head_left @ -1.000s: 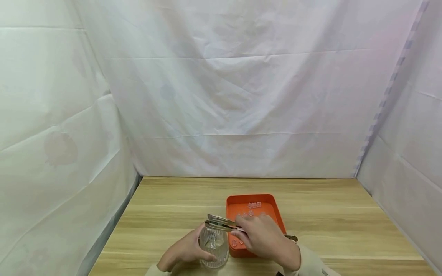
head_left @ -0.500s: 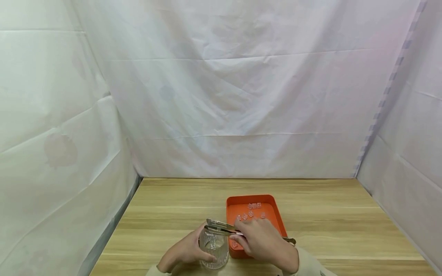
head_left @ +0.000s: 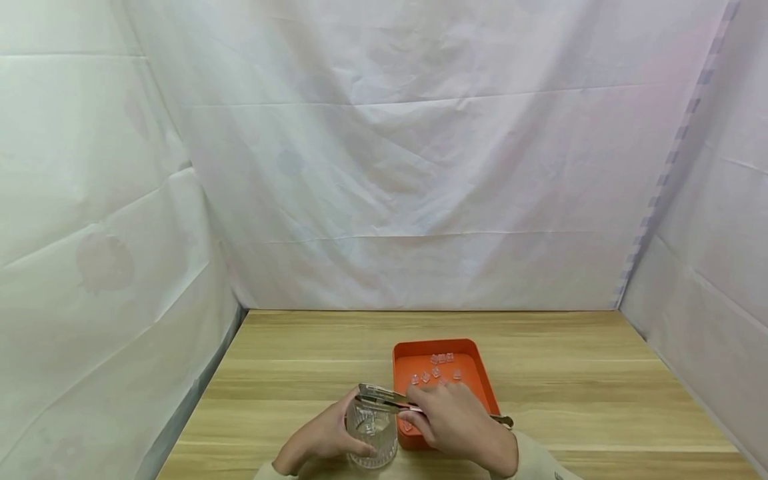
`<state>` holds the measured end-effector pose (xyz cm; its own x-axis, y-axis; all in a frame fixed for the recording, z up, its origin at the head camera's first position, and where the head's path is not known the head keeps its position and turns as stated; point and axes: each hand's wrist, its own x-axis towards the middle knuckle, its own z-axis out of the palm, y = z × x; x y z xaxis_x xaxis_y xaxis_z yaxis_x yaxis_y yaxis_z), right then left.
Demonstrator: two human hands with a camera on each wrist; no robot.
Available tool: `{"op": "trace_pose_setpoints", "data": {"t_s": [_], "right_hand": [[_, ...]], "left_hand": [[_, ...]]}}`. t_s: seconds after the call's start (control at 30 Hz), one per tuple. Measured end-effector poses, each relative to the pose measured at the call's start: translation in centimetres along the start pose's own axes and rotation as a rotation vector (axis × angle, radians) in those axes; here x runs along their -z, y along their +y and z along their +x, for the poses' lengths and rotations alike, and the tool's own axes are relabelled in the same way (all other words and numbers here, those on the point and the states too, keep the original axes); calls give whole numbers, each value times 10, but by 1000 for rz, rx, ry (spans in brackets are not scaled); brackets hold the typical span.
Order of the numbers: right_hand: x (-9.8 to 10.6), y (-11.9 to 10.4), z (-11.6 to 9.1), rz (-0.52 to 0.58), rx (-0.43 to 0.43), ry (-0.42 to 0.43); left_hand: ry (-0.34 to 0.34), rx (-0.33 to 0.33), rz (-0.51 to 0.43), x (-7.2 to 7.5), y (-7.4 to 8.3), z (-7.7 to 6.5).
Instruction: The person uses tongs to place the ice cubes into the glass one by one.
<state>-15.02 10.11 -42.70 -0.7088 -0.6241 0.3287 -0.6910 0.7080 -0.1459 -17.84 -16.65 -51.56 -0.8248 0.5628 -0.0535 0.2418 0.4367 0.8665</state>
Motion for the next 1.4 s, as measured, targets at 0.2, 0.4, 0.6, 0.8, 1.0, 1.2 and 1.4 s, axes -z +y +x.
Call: {"op": "trace_pose_setpoints", "data": {"t_s": [0.2,0.4,0.6,0.8,1.0,1.2,1.4], "right_hand": [[0,0,-1,7,-3,-11],[-2,1,-1,10,-6,-14],[-2,2,-2,15,-5,-13],[-2,2,-2,23,-18,-34],[-3,3,-1,11,-27,-42],[-3,3,-1,27,-40,-53],[-3,3,-1,42,-49,-58]], "left_hand": [[5,30,3,0,-1,0],[0,4,15,1,0,-1],[1,3,18,1,0,-1],[1,15,26,2,1,0],[1,13,19,2,1,0],[-6,-5,8,1,0,1],[-12,-8,1,1,-1,0]]}}
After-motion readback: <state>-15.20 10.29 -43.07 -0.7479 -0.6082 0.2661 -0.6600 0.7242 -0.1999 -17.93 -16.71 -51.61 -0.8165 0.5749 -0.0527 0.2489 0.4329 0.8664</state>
